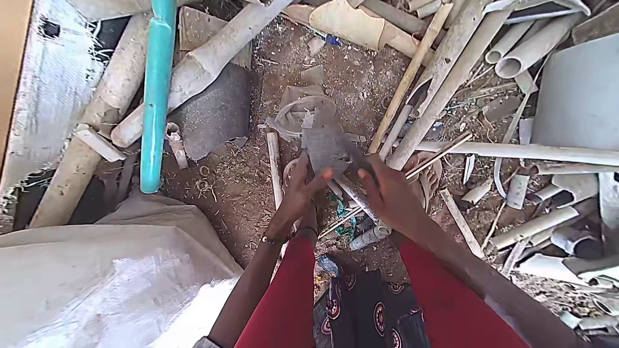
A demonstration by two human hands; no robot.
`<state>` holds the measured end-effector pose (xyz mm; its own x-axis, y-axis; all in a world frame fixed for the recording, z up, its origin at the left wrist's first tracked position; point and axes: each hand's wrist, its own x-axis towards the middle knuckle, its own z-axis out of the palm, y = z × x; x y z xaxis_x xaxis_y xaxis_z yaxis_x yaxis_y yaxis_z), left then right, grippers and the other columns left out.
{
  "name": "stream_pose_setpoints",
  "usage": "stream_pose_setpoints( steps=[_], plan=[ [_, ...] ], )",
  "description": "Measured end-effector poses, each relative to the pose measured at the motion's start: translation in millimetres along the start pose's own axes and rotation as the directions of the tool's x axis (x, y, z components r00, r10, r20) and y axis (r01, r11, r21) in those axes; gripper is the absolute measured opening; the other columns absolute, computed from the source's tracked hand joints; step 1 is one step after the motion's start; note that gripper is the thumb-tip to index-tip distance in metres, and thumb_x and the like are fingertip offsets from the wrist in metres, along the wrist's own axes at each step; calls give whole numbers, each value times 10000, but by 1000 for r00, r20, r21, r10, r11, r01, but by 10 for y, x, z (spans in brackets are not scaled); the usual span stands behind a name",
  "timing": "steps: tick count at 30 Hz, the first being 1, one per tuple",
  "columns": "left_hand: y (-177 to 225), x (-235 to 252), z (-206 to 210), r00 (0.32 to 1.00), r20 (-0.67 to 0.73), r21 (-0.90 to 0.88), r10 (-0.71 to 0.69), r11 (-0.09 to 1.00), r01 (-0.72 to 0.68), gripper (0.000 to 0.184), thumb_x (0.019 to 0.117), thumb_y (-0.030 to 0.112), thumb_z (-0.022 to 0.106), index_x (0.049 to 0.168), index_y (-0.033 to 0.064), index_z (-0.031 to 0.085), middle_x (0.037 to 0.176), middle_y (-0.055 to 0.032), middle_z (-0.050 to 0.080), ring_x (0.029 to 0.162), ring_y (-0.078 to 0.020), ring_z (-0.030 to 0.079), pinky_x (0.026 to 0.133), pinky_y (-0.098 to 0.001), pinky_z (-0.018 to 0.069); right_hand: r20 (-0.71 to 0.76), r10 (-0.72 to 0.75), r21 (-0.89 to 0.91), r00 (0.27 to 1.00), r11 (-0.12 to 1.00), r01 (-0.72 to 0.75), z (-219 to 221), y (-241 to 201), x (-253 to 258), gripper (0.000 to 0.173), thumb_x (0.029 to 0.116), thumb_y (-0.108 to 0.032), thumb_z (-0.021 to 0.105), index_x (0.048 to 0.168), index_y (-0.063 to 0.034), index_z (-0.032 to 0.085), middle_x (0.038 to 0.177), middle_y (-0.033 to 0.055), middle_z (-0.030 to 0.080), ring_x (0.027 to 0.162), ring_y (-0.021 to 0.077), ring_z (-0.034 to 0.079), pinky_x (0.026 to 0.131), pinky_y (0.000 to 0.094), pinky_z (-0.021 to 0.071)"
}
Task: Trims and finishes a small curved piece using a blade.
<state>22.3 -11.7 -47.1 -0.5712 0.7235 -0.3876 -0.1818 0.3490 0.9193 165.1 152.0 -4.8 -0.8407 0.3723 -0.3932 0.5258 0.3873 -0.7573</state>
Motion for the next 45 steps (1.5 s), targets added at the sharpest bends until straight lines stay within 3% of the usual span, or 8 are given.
stream_pose_setpoints(
  steps=[4, 9, 14, 19, 29, 33, 37, 45],
  plan=[
    [69, -7, -82, 981, 145, -33, -125, 991, 131, 731, 1034, 623, 337, 1504, 72, 432, 1390, 11, 578, 1274, -24, 532, 1109, -288, 436, 320, -19, -184, 947, 980, 82, 76, -172, -96, 304, 1101, -199, 394, 1255, -1, 566, 992, 219, 670, 898, 406, 696, 766, 527, 560],
    [-21, -99, -51, 996, 71, -124, -46, 991, 55, 408, 1027, 510, 490, 1141, 170, 685, 1075, 113, 685, 1087, -4, 621, 1015, -296, 503, -130, -151, -9, 980, 989, 151, 56, 14, -194, 286, 1077, -252, 432, 1036, -25, 599, 662, 53, 554, 557, 178, 568, 521, 352, 496],
    [3, -202, -105, 990, -124, -92, 68, 993, -80, 449, 1081, 411, 396, 997, 153, 753, 1096, 76, 735, 1086, -49, 654, 997, -318, 519, -253, -171, -91, 952, 984, 153, -237, 180, -6, 281, 1044, -252, 454, 980, -43, 632, 791, 44, 556, 601, 127, 510, 519, 306, 425],
    [273, -7, -104, 953, -303, -57, 29, 997, -49, 567, 1056, 360, 507, 506, 233, 453, 452, 95, 468, 388, -18, 432, 409, -207, 390, -180, -399, -245, 899, 904, 352, -174, 121, 90, 358, 1060, -341, 471, 852, -70, 576, 649, 37, 517, 504, 173, 516, 424, 339, 379],
    [236, 68, -198, 897, -221, -161, -384, 921, 354, 341, 993, 549, 585, 839, 247, 614, 621, 94, 572, 493, -12, 538, 469, -202, 489, -90, -401, -345, 912, 871, 349, 147, -28, 107, 439, 1067, -419, 425, 826, -76, 555, 587, 37, 483, 451, 214, 522, 385, 353, 369],
    [-20, 78, -305, 844, -191, -186, -501, 863, 470, 407, 983, 532, 607, 742, 205, 574, 540, 75, 504, 416, -24, 444, 404, -196, 397, 86, -379, -373, 921, 845, 383, 268, 58, -17, 449, 1072, -435, 429, 861, -72, 589, 615, 66, 543, 490, 262, 590, 405, 397, 436],
    [-329, -43, -389, 887, -114, -231, -447, 880, 414, 372, 990, 500, 620, 1190, 186, 613, 908, -2, 681, 774, -102, 670, 702, -301, 588, 67, -208, -355, 976, 909, 219, 254, 158, 123, 442, 1087, -422, 412, 920, -52, 585, 634, 81, 540, 539, 292, 610, 453, 428, 470],
    [306, 12, 9, 838, -306, -257, -452, 887, 385, 191, 1056, 356, 528, 1068, 176, 590, 809, 62, 612, 685, -1, 601, 649, -181, 529, -53, -308, -331, 950, 903, 274, 303, 205, 133, 425, 1083, -401, 436, 878, -51, 565, 605, 62, 507, 486, 245, 563, 418, 380, 427]
  ],
)
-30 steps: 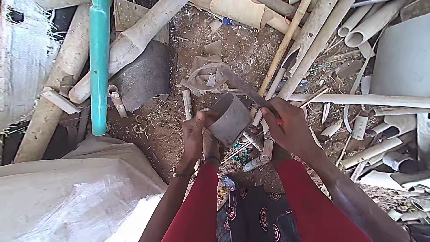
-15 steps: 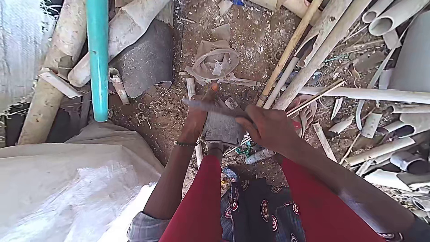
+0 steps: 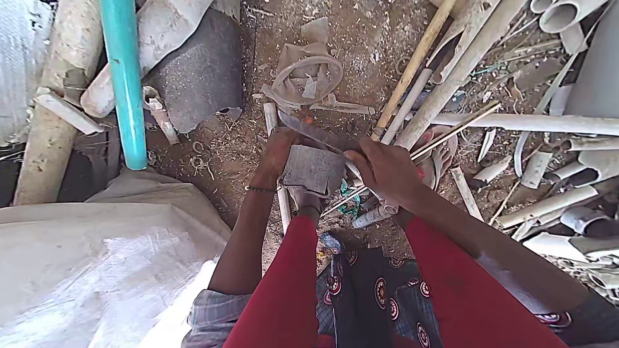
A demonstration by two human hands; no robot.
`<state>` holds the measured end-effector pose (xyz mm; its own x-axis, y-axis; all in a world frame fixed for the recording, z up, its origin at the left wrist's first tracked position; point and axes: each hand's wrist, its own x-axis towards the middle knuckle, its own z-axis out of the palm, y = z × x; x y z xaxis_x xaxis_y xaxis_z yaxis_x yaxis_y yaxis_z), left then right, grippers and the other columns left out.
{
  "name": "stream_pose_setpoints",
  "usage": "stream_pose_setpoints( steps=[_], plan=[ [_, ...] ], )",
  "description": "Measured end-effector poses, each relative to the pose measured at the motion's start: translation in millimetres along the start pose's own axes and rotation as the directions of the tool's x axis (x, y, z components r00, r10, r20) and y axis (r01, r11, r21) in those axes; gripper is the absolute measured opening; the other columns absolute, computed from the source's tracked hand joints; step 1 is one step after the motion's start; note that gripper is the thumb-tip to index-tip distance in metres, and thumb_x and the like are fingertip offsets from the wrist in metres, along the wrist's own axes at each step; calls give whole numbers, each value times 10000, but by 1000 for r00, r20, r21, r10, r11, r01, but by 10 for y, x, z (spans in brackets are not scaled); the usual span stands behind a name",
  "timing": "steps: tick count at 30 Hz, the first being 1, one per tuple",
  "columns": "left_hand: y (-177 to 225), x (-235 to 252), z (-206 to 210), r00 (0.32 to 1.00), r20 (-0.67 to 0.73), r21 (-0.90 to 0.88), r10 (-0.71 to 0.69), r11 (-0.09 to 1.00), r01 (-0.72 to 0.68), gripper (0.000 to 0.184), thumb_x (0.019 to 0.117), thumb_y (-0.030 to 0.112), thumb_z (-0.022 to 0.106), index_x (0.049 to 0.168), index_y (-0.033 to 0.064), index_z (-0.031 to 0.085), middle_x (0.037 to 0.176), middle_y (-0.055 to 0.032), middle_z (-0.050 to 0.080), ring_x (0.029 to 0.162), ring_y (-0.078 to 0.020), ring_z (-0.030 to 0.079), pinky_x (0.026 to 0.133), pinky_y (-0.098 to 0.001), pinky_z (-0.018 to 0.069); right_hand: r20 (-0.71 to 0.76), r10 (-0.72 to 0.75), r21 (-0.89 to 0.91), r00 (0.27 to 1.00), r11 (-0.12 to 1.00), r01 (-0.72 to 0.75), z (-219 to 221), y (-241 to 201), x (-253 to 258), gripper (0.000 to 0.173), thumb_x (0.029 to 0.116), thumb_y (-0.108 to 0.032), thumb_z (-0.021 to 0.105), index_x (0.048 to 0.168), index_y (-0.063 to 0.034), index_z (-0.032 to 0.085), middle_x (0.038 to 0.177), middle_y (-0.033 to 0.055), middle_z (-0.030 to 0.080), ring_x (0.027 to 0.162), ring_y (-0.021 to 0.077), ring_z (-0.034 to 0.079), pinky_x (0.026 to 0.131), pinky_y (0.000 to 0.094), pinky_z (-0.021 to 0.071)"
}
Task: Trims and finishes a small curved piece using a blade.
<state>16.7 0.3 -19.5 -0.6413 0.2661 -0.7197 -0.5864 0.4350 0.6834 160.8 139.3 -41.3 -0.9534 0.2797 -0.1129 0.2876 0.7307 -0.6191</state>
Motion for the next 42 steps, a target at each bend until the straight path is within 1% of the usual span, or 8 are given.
stream_pose_setpoints(
  steps=[6, 11, 14, 21, 27, 31, 37, 42],
  plan=[
    [-107, 59, -79, 989, 90, 109, 116, 986, -125, 271, 1057, 406, 524, 1002, 163, 630, 806, 48, 633, 692, -34, 626, 642, -222, 553, 35, -53, 49, 998, 998, 51, 143, -13, 38, 455, 1084, -439, 422, 875, -62, 568, 583, 53, 502, 486, 244, 568, 426, 385, 438],
    [123, -31, 103, 999, -10, 80, -35, 996, 36, 232, 1033, 352, 575, 922, 148, 574, 663, 76, 566, 546, 0, 567, 532, -170, 502, 59, -222, 9, 973, 975, 222, 131, -61, -110, 439, 1071, -422, 427, 849, -69, 564, 547, 35, 473, 437, 225, 539, 387, 366, 420],
    [-60, 408, -107, 989, 147, 94, -16, 996, 3, 265, 1030, 279, 598, 851, 93, 656, 665, 29, 672, 586, -41, 649, 567, -219, 559, 58, -99, -19, 993, 995, 100, 88, -36, -68, 451, 1070, -431, 453, 868, -48, 582, 550, 64, 491, 448, 273, 560, 389, 407, 424],
    [-145, 623, -171, 990, 134, 4, -49, 999, 49, 148, 1006, 167, 631, 1079, 38, 630, 820, -36, 720, 738, -108, 710, 691, -277, 612, 73, 100, -20, 992, 995, -99, 72, -121, 31, 411, 1089, -415, 447, 926, -58, 569, 621, 78, 523, 528, 283, 593, 449, 411, 435],
    [-68, 568, -83, 994, 62, 144, -87, 987, 77, 312, 1007, 208, 635, 714, 101, 624, 589, 27, 659, 526, -50, 641, 546, -228, 558, 63, -155, 27, 986, 988, 154, 122, -127, -169, 412, 1058, -403, 476, 866, -56, 586, 574, 58, 514, 454, 253, 563, 400, 392, 436],
    [-156, 596, -174, 990, 139, 78, -7, 997, -4, 116, 1009, 157, 618, 991, 51, 661, 802, -14, 711, 737, -90, 697, 704, -264, 600, 157, 79, 19, 984, 996, -83, 14, -64, 21, 440, 1093, -434, 430, 942, -48, 575, 617, 90, 533, 533, 304, 605, 453, 443, 453],
    [-33, 510, -41, 993, 47, 95, -107, 990, 102, 276, 1007, 187, 635, 743, 107, 623, 591, 31, 658, 517, -49, 638, 533, -217, 555, 50, -221, 60, 974, 974, 218, 144, -36, -145, 417, 1055, -411, 473, 859, -60, 583, 562, 53, 506, 440, 242, 555, 391, 388, 439],
    [-129, 578, -129, 992, 125, 135, -21, 991, 3, 152, 1029, 181, 589, 978, 56, 659, 781, 0, 710, 718, -75, 694, 696, -266, 600, 93, 12, 34, 996, 999, -15, 33, 26, -7, 427, 1089, -409, 449, 934, -35, 584, 627, 98, 542, 516, 304, 598, 431, 434, 446]
  ],
)
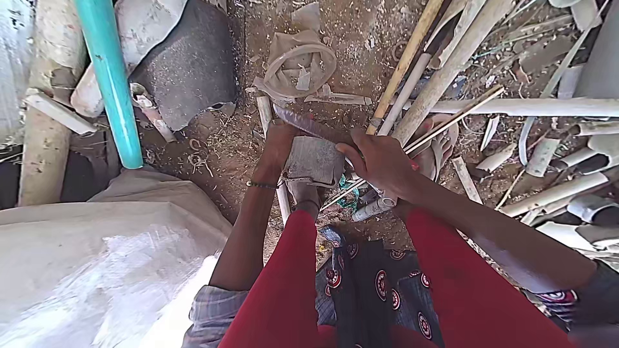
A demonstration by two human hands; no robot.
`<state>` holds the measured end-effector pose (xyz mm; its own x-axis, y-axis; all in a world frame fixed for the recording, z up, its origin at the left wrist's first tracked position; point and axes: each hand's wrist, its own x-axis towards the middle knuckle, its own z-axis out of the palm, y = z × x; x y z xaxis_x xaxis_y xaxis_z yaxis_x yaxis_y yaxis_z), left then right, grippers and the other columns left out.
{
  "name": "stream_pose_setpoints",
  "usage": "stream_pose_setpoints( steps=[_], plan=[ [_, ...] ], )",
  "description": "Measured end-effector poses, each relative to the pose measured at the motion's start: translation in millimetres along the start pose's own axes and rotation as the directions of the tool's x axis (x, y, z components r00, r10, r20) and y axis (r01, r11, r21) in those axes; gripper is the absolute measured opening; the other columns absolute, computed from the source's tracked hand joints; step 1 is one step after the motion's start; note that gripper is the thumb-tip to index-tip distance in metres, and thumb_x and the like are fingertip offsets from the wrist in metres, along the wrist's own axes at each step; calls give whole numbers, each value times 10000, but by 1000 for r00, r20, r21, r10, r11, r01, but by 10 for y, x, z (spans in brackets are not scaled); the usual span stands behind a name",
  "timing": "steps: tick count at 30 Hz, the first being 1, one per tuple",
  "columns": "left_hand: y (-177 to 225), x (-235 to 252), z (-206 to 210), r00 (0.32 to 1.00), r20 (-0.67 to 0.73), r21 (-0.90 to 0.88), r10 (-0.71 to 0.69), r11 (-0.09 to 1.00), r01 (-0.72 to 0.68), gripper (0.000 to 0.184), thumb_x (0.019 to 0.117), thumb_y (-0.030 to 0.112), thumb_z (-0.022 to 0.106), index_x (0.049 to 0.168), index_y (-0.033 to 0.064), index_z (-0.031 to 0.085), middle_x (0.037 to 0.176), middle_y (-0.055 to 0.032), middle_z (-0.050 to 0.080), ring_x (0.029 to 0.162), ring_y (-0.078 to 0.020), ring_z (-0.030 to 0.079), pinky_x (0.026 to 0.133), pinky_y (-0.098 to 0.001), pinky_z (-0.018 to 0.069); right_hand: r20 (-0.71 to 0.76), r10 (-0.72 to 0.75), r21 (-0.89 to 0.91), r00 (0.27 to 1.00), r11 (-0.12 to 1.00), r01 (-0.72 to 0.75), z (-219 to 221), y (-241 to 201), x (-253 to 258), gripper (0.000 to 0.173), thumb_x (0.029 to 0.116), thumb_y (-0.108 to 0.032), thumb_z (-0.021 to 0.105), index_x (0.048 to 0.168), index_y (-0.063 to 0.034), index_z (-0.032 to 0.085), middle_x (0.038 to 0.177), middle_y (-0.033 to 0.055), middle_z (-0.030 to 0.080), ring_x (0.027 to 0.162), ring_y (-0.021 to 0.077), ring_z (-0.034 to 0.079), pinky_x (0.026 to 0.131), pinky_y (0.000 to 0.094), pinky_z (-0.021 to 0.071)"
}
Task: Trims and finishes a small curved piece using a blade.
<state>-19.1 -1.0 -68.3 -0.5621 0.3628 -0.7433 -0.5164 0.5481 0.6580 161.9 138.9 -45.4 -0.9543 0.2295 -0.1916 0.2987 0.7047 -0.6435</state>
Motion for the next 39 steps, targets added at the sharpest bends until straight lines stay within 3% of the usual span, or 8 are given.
stream_pose_setpoints(
  steps=[7, 11, 18, 23, 27, 31, 35, 39],
  plan=[
    [-108, -262, 39, 991, -130, -1, -20, 1000, 20, 387, 1015, 538, 542, 1013, 163, 641, 749, 54, 611, 624, -38, 582, 605, -255, 531, 140, 56, 79, 989, 995, -68, -163, -145, -189, 359, 1075, -343, 426, 949, -47, 586, 629, 62, 533, 547, 262, 609, 468, 425, 478],
    [-99, -357, 216, 937, -338, -69, -86, 995, 66, 495, 993, 601, 539, 696, 205, 521, 558, 68, 521, 449, -42, 482, 446, -240, 434, 100, 166, 132, 981, 975, -179, -240, -121, -186, 322, 1085, -344, 391, 950, -84, 525, 608, 3, 443, 511, 183, 520, 456, 348, 410],
    [-84, -400, 202, 949, -294, -219, -114, 974, 50, 437, 1002, 607, 516, 818, 211, 535, 629, 68, 512, 522, -45, 516, 506, -248, 478, 73, 192, 242, 979, 949, -205, -246, -82, -179, 312, 1059, -354, 482, 1066, -60, 586, 714, 44, 577, 630, 192, 616, 548, 376, 494],
    [-5, -603, 105, 977, -141, -385, 161, 900, -204, 452, 1070, 581, 335, 853, 246, 547, 848, 94, 614, 863, -22, 621, 827, -287, 544, 259, 404, 726, 877, 518, -453, -348, -66, -132, 560, 947, -499, 681, 1345, -141, 520, 783, 10, 625, 527, 73, 588, 462, 226, 528],
    [-30, -643, 2, 809, 270, -209, 522, 852, -480, 463, 947, 676, 546, 1157, 265, 567, 1092, 130, 630, 1061, -17, 603, 944, -288, 524, 323, 370, 897, 871, 173, -407, -349, -133, -55, 545, 946, -293, 746, 1388, -200, 442, 791, 46, 639, 477, 104, 574, 417, 216, 524],
    [-49, -732, -114, 613, 656, -359, 440, 896, -260, 1053, 766, 851, 586, 1548, 184, 359, 1456, 37, 536, 1358, -107, 481, 1116, -371, 430, 158, 308, 806, 938, 509, -303, -516, -95, 13, 488, 915, -256, 735, 1355, -150, 554, 907, 23, 666, 535, 78, 590, 427, 219, 520],
    [100, -886, 99, 926, 376, -283, 30, 955, 84, 646, 995, 719, 315, 1161, 194, 654, 1001, 27, 728, 952, -83, 697, 844, -308, 593, 149, 174, 766, 973, 603, -225, -492, -160, 22, 289, 857, -124, 685, 1144, -93, 676, 833, -54, 663, 571, -8, 578, 498, 172, 518],
    [111, -944, 248, 981, 193, 14, -10, 1000, 7, 304, 1087, 314, 460, 1244, 100, 609, 973, 2, 720, 897, -75, 705, 838, -276, 601, 180, 243, 643, 953, 705, -301, -439, -224, 24, 307, 993, -227, 615, 1249, -62, 576, 859, 12, 634, 595, 51, 579, 527, 238, 517]
  ],
)
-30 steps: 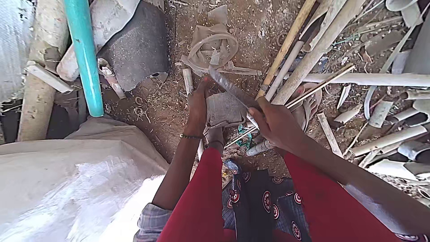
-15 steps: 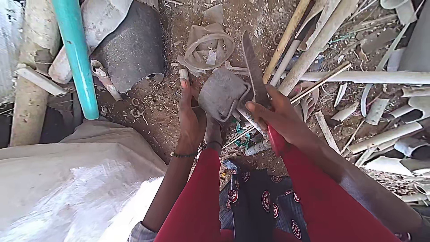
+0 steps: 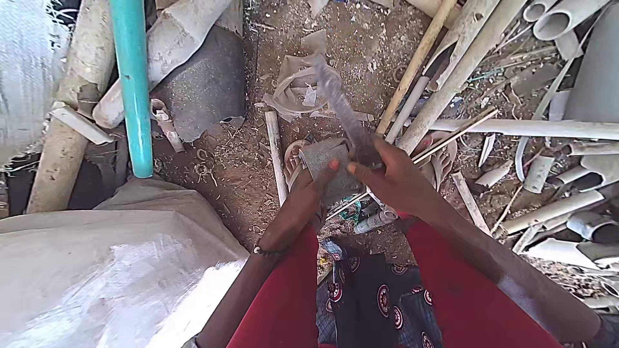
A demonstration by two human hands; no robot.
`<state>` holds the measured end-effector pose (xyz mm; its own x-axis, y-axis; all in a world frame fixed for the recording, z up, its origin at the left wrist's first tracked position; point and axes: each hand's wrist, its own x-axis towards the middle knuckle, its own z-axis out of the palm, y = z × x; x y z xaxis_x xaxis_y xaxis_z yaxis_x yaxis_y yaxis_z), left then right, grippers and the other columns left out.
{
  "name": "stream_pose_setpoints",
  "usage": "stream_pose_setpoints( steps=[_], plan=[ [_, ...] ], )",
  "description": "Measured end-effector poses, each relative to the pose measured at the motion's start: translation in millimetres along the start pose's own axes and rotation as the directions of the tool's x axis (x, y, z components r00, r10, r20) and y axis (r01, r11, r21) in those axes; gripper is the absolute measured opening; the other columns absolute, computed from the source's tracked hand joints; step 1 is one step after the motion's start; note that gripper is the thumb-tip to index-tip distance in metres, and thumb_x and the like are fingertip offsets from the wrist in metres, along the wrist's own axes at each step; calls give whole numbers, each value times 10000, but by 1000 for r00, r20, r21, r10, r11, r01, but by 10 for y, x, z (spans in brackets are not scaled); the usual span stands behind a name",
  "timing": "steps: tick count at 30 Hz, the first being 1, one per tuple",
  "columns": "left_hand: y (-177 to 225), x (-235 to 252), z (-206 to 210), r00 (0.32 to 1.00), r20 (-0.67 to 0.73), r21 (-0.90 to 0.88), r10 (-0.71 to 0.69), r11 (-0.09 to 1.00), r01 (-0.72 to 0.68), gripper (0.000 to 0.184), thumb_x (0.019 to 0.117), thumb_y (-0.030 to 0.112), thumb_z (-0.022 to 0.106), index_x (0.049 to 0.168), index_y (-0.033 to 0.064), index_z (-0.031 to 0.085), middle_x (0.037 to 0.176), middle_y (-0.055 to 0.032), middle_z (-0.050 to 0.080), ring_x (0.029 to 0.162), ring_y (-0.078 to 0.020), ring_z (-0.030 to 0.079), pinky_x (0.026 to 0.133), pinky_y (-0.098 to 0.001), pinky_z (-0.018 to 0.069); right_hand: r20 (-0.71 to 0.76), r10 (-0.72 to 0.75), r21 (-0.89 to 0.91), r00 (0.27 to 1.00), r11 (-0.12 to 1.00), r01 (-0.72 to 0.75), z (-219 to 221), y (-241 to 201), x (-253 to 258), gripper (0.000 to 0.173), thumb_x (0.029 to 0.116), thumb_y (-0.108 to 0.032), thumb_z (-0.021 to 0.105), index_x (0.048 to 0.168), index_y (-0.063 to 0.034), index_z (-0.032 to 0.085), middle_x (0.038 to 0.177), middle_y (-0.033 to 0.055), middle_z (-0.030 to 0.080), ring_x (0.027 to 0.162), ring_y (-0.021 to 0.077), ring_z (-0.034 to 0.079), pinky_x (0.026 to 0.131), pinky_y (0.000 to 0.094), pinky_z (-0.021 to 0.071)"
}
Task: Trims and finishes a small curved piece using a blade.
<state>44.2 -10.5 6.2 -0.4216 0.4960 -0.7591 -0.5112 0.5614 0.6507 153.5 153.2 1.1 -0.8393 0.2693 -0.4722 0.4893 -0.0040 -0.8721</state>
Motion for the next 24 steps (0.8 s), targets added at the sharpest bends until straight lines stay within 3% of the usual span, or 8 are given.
stream_pose_setpoints(
  steps=[2, 5, 9, 11, 14, 18, 21, 24],
  plan=[
    [-69, 17, -41, 983, -35, 95, 181, 980, -178, 281, 1054, 299, 544, 1251, 110, 609, 1019, 39, 714, 956, -39, 686, 883, -270, 584, -85, 19, -120, 996, 992, -29, -57, -50, -36, 389, 1061, -321, 519, 1363, -78, 496, 731, -1, 573, 526, 59, 552, 486, 248, 502],
    [-34, 91, -110, 907, -154, 163, 392, 915, -368, 346, 1048, 346, 557, 1304, 113, 546, 1087, 70, 685, 1024, -13, 668, 938, -279, 573, -153, -155, -441, 976, 895, 73, -110, -132, -130, 329, 1089, -289, 400, 1279, -54, 529, 647, -13, 500, 493, 104, 497, 449, 285, 435],
    [33, 169, -91, 831, -287, 11, 477, 869, -495, 312, 1062, 337, 535, 1308, 147, 509, 1126, 78, 677, 1061, -34, 658, 954, -288, 559, -70, -399, -651, 914, 713, 262, 111, -44, -278, 281, 1027, -134, 457, 1189, 31, 615, 735, 140, 631, 544, 299, 637, 460, 432, 525],
    [31, 187, -66, 808, -326, 0, 490, 855, -519, 354, 1058, 373, 533, 1328, 149, 486, 1149, 81, 668, 1083, -33, 649, 953, -284, 555, -17, -370, -697, 929, 671, 254, 195, -22, -279, 225, 1004, -109, 468, 1113, 20, 615, 721, 157, 627, 539, 322, 649, 458, 420, 526],
    [-18, 196, -32, 788, -359, -70, 500, 828, -556, 376, 1056, 352, 543, 1349, 127, 473, 1188, 51, 659, 1116, -67, 642, 991, -320, 543, 57, -151, -698, 987, 700, 148, 197, -148, -233, 228, 1017, -89, 476, 1189, 22, 576, 771, 184, 641, 637, 385, 682, 541, 476, 543],
    [-52, 176, -2, 692, -423, 64, 585, 781, -621, 245, 1059, 262, 543, 1266, 143, 488, 1079, 128, 666, 1033, 8, 652, 949, -250, 549, 159, 32, -574, 987, 816, 66, 181, -375, -207, 247, 1095, -180, 398, 1238, -14, 514, 737, 118, 600, 712, 326, 664, 657, 450, 538],
    [-4, 185, 23, 640, -410, 142, 650, 738, -659, 267, 1054, 303, 562, 1259, 149, 488, 1080, 152, 659, 1054, 20, 640, 986, -259, 534, 154, 31, -578, 988, 814, 65, 185, -465, -275, 260, 1097, -194, 391, 1256, -23, 506, 739, 107, 608, 704, 313, 668, 636, 436, 537],
    [27, 215, 52, 670, -427, 161, 608, 780, -605, 329, 1052, 336, 557, 1277, 119, 455, 1073, 138, 636, 1040, 27, 631, 962, -249, 532, 82, -112, -621, 990, 772, 138, 224, -410, -361, 260, 1043, -145, 453, 1228, 3, 560, 695, 110, 612, 627, 318, 668, 555, 421, 538]
  ],
)
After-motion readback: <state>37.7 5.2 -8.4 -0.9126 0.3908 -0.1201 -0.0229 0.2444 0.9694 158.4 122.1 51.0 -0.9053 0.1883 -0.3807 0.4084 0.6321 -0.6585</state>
